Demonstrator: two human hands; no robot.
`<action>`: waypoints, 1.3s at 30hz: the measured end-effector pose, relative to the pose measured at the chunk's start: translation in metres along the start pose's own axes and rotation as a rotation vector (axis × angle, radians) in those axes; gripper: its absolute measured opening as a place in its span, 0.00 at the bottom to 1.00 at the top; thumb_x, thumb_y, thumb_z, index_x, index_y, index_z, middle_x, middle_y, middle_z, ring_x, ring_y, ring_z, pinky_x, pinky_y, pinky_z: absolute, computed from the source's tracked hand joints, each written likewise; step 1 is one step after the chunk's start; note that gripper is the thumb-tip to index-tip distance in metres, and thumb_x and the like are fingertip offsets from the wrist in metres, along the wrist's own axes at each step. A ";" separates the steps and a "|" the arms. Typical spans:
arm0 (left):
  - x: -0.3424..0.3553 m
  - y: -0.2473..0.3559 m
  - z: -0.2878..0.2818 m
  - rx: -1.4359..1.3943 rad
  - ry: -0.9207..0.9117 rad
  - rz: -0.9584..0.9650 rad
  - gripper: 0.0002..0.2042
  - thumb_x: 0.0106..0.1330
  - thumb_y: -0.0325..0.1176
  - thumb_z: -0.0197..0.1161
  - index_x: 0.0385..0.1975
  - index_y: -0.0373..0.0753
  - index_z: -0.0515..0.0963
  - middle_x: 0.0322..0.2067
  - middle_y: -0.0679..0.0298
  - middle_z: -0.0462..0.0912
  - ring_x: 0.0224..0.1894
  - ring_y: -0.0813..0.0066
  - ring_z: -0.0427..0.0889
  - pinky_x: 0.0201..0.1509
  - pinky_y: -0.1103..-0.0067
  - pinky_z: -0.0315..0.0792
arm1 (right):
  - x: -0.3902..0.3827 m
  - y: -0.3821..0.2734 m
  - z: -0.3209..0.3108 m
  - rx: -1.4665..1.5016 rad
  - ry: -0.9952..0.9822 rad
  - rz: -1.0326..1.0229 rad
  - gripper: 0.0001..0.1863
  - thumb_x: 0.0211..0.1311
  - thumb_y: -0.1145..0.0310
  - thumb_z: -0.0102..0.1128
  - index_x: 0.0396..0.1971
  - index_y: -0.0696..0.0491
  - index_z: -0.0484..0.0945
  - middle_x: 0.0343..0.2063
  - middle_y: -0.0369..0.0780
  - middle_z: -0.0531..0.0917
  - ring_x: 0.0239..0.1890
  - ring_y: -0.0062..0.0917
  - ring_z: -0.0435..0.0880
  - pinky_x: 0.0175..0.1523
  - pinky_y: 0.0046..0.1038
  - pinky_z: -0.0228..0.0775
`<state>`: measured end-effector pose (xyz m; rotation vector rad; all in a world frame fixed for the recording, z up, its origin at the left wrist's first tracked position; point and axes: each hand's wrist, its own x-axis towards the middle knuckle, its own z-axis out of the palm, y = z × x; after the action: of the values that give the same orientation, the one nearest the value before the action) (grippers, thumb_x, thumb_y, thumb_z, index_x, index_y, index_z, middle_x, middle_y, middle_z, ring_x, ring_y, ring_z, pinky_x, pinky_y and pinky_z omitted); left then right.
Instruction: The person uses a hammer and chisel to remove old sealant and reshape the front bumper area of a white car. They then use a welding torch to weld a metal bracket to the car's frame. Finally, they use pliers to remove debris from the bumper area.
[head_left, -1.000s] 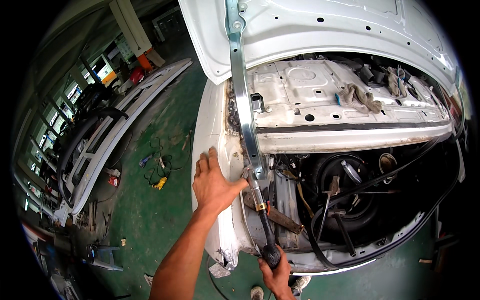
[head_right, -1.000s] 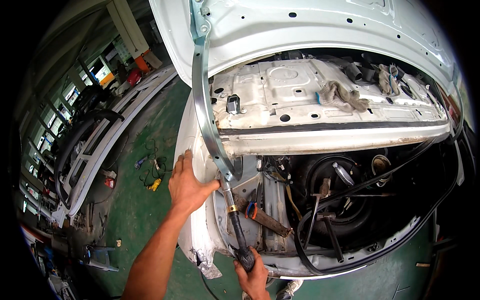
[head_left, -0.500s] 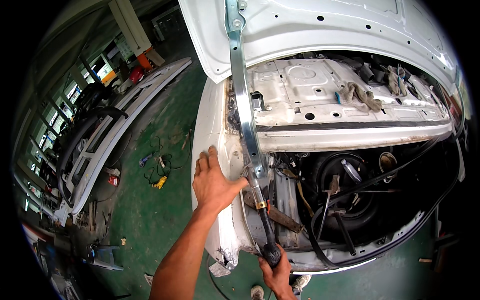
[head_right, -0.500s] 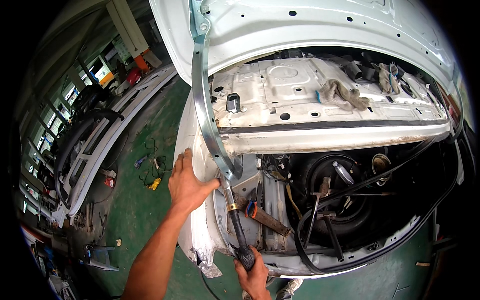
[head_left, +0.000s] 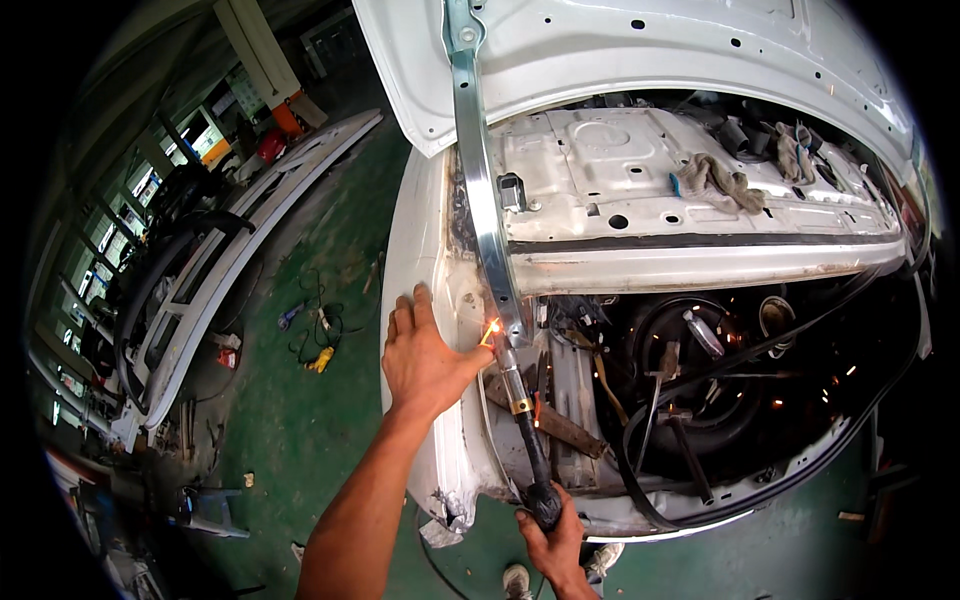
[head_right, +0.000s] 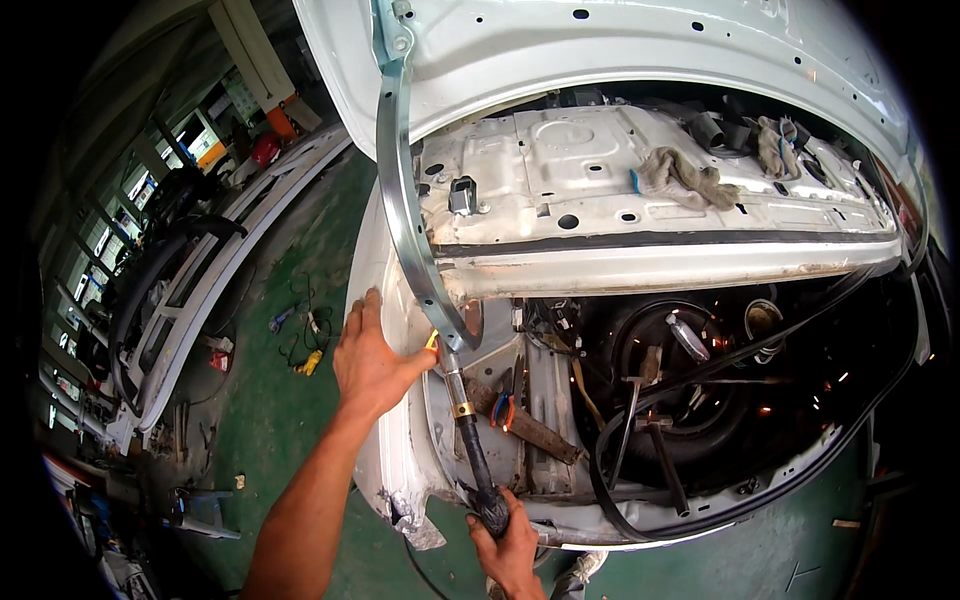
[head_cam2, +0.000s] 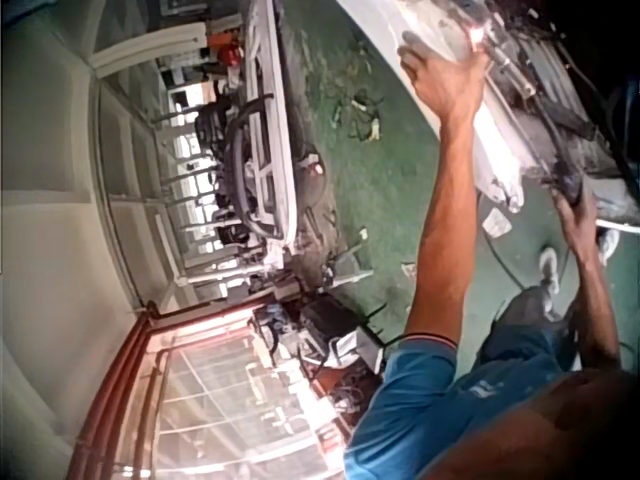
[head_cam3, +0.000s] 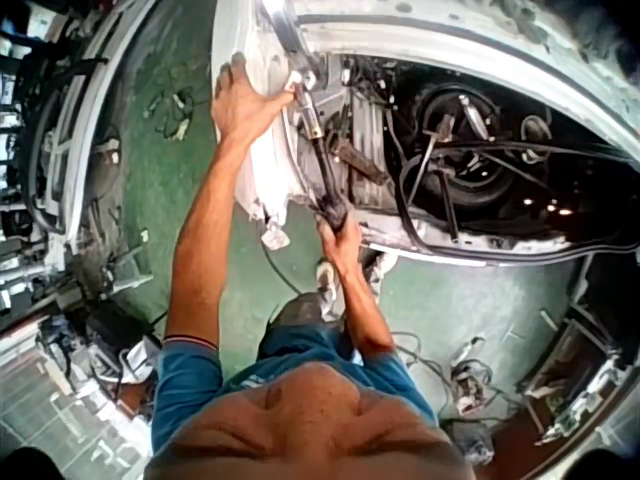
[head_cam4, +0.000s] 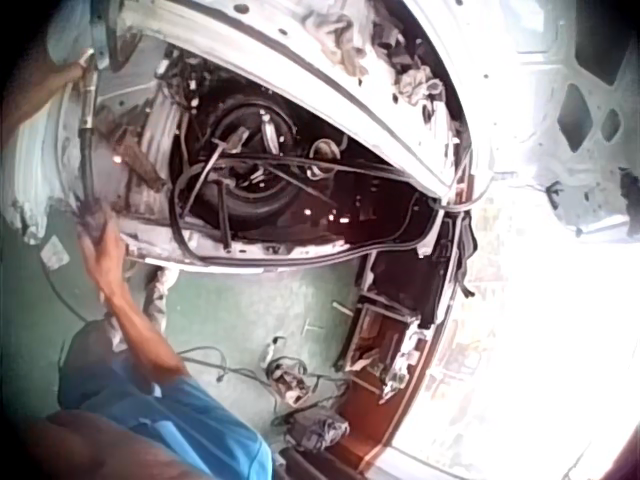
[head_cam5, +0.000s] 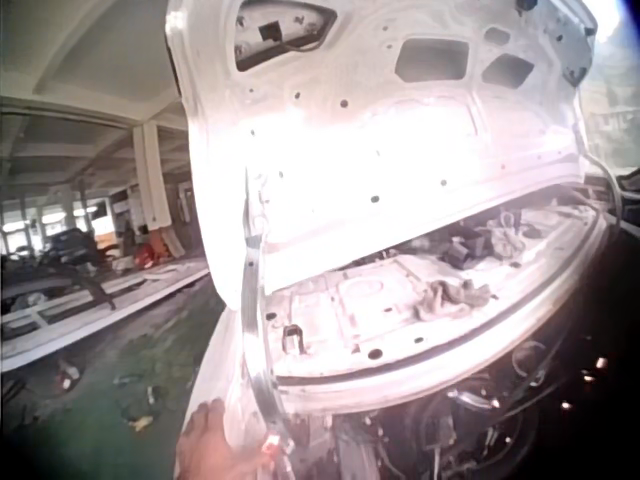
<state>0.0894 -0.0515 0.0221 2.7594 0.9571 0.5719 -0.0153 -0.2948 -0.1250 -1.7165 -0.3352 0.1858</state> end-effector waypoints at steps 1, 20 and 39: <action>0.000 0.001 0.000 -0.002 0.003 -0.001 0.54 0.42 0.50 0.75 0.71 0.31 0.59 0.67 0.38 0.65 0.67 0.43 0.71 0.68 0.62 0.69 | -0.001 0.000 -0.001 0.005 -0.004 0.005 0.33 0.55 0.67 0.76 0.59 0.60 0.72 0.39 0.50 0.86 0.39 0.39 0.89 0.46 0.33 0.79; 0.001 -0.001 0.004 0.005 0.001 0.020 0.53 0.43 0.50 0.75 0.71 0.31 0.59 0.67 0.39 0.65 0.67 0.43 0.70 0.69 0.61 0.67 | 0.002 -0.007 -0.002 0.011 -0.013 0.065 0.32 0.57 0.68 0.74 0.60 0.61 0.71 0.37 0.48 0.86 0.36 0.33 0.86 0.45 0.31 0.78; -0.001 -0.009 0.005 -0.049 -0.057 0.097 0.35 0.52 0.60 0.71 0.58 0.46 0.79 0.55 0.61 0.82 0.62 0.50 0.75 0.62 0.63 0.74 | -0.001 0.005 0.005 -0.023 0.004 0.057 0.32 0.57 0.64 0.75 0.59 0.57 0.71 0.43 0.50 0.84 0.41 0.46 0.87 0.45 0.39 0.79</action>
<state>0.0852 -0.0448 0.0150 2.7741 0.7903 0.5209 -0.0173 -0.2908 -0.1314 -1.7497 -0.2869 0.2209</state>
